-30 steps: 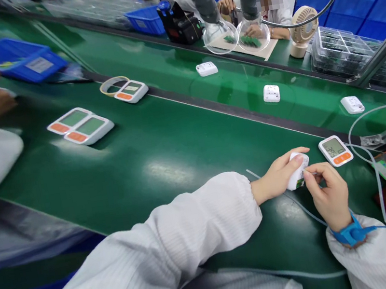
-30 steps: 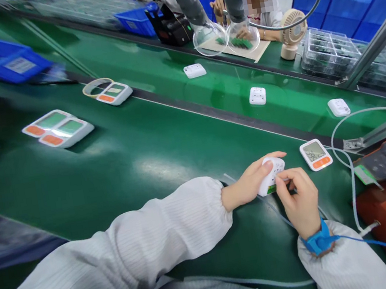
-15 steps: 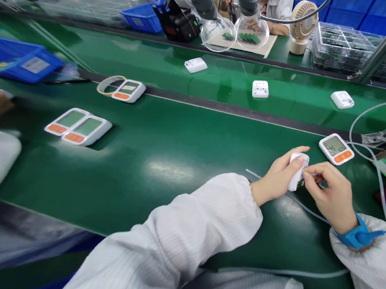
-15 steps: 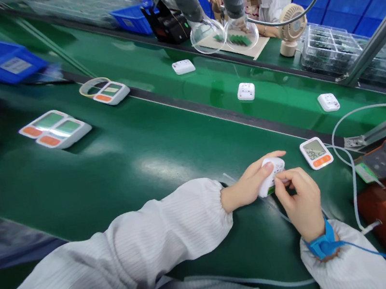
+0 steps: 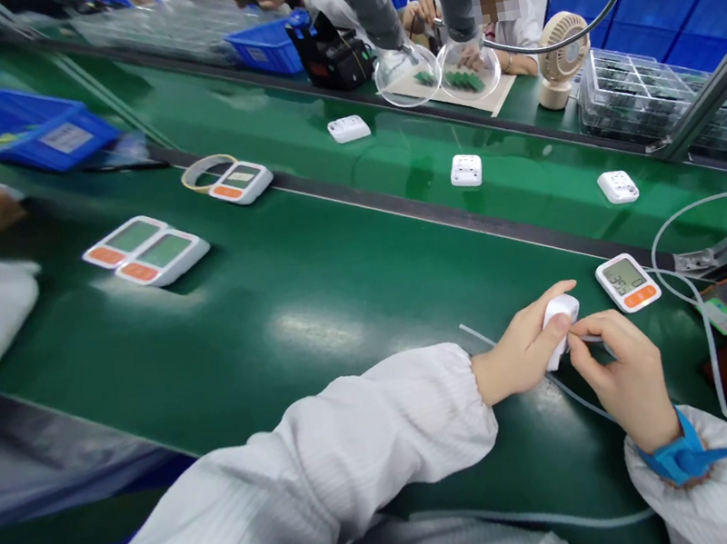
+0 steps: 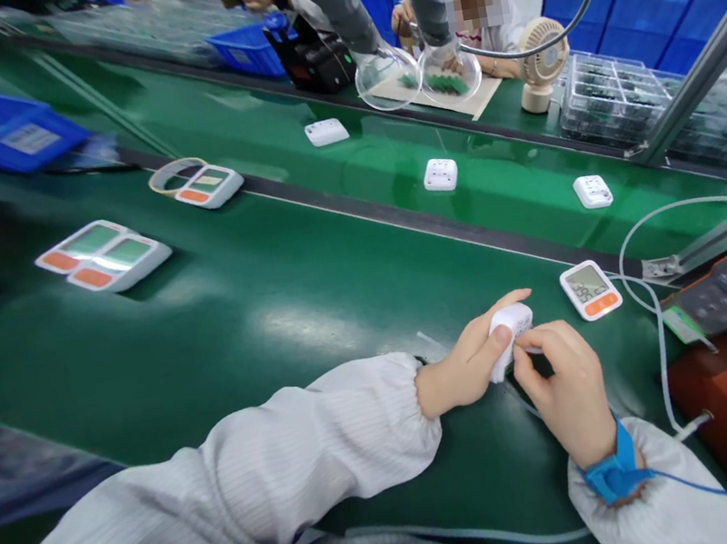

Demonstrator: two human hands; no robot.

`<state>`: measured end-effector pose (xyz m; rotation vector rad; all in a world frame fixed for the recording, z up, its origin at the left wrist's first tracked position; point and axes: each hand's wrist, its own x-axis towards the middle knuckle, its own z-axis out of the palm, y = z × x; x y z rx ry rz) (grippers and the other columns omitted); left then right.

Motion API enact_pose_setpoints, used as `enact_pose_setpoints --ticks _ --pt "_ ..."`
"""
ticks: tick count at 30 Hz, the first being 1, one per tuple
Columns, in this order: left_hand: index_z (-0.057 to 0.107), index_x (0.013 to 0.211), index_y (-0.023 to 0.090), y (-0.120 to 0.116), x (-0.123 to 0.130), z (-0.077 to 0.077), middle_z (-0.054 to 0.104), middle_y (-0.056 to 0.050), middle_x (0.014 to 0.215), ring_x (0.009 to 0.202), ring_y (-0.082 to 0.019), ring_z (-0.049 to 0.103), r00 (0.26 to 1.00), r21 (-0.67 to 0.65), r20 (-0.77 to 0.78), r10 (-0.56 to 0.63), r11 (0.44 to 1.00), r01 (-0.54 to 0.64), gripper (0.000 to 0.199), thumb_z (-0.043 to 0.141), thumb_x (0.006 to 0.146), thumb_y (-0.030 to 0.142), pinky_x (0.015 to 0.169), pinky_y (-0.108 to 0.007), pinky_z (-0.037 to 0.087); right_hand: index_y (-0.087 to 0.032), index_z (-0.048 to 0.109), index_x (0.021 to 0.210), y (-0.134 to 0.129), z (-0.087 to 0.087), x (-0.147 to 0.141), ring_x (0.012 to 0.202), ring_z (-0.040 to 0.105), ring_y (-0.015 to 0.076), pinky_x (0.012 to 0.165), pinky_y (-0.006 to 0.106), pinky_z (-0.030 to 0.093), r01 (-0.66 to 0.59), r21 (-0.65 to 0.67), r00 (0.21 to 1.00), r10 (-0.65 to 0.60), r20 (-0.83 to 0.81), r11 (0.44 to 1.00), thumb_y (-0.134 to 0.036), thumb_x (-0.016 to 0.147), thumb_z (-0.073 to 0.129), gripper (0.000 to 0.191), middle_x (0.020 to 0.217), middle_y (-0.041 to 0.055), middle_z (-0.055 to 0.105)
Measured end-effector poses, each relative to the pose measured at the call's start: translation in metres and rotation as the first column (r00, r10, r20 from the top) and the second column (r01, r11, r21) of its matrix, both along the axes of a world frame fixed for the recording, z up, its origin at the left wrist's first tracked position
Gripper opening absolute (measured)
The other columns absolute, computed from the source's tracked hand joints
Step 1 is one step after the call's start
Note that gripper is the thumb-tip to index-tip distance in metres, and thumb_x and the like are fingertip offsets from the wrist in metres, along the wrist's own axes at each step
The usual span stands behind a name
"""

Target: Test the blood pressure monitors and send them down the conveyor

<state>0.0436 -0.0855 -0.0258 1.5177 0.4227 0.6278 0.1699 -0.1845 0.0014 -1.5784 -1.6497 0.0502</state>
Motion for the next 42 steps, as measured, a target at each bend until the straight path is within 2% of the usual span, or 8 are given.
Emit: enact_pose_setpoints --ticks 9,16,19,22,25,34,38,42 --pt "0.055 0.137 0.016 0.003 0.005 0.002 0.064 -0.010 0.109 0.094 -0.020 0.059 0.998 -0.325 0.060 0.008 0.946 0.012 0.073 0.055 0.086 0.068 0.082 -0.031 0.047 -0.023 0.058 0.096 0.004 -0.010 0.002 0.083 0.060 0.0208 0.075 0.035 0.049 0.007 0.088 0.999 -0.010 0.039 0.996 -0.018 0.099 0.054 0.007 0.088 0.0034 0.065" --pt "0.047 0.140 0.016 0.009 0.011 0.000 0.064 -0.008 0.100 0.077 -0.018 0.062 0.980 -0.628 0.169 0.103 0.778 0.026 0.077 0.063 0.081 0.063 0.069 -0.032 0.052 -0.021 0.058 0.112 0.002 -0.011 0.005 0.101 0.058 0.0265 0.089 0.043 0.048 0.159 0.245 0.974 -0.192 0.117 0.956 -0.021 0.097 0.059 0.015 0.106 0.0101 0.061" --pt "0.044 0.140 0.017 0.012 0.013 -0.001 0.062 -0.005 0.095 0.070 -0.017 0.062 0.969 -0.691 0.158 0.188 0.722 -0.027 0.074 0.063 0.082 0.059 0.064 -0.033 0.053 -0.021 0.056 0.118 0.001 -0.015 0.006 0.093 0.061 0.0233 0.084 0.039 0.051 0.196 0.259 0.972 -0.222 0.077 0.946 -0.024 0.097 0.057 0.021 0.098 0.0072 0.061" --pt "0.048 0.134 0.017 0.011 0.014 0.001 0.059 -0.001 0.087 0.070 -0.014 0.060 0.966 -0.636 0.113 0.231 0.764 -0.109 0.068 0.068 0.081 0.055 0.068 -0.030 0.051 -0.020 0.045 0.134 0.000 -0.021 0.003 0.067 0.061 0.0164 0.068 0.029 0.052 0.031 0.011 0.999 -0.031 -0.018 0.999 -0.029 0.099 0.054 0.037 0.078 -0.0012 0.062" --pt "0.045 0.136 0.020 0.009 0.013 0.000 0.056 0.000 0.091 0.078 -0.013 0.058 0.978 -0.537 0.099 0.183 0.837 -0.102 0.077 0.081 0.072 0.045 0.072 -0.028 0.048 -0.014 0.034 0.146 0.002 -0.025 0.001 0.056 0.059 0.0151 0.056 0.025 0.050 -0.035 -0.193 0.996 0.017 -0.091 0.981 -0.037 0.096 0.056 0.060 0.072 -0.0034 0.061" --pt "0.035 0.141 0.024 0.010 0.009 -0.002 0.054 -0.009 0.123 0.105 -0.021 0.058 0.992 -0.343 0.114 -0.045 0.936 0.082 0.071 0.071 0.084 0.045 0.094 -0.036 0.047 -0.011 0.045 0.146 0.003 -0.027 0.011 0.068 0.070 0.0235 0.061 0.030 0.054 0.254 -0.300 0.948 -0.298 -0.111 0.920 -0.047 0.101 0.038 0.058 0.092 0.0106 0.073" --pt "0.017 0.152 0.031 0.007 0.007 -0.003 0.054 -0.010 0.124 0.095 -0.020 0.061 0.975 -0.398 0.145 -0.168 0.892 0.213 0.093 0.076 0.081 0.041 0.083 -0.037 0.052 -0.011 0.050 0.143 0.003 -0.030 0.015 0.063 0.069 0.0216 0.062 0.029 0.056 0.271 -0.295 0.916 -0.340 -0.213 0.916 -0.049 0.102 0.037 0.058 0.087 0.0090 0.073" --pt "0.020 0.151 0.032 0.007 0.007 -0.004 0.055 -0.008 0.115 0.081 -0.015 0.060 0.977 -0.389 0.144 -0.159 0.898 0.203 0.090 0.077 0.081 0.040 0.071 -0.030 0.051 -0.014 0.054 0.141 0.003 -0.030 0.014 0.061 0.067 0.0190 0.059 0.027 0.055 0.245 -0.292 0.912 -0.321 -0.253 0.925 -0.048 0.102 0.037 0.054 0.091 0.0082 0.073"
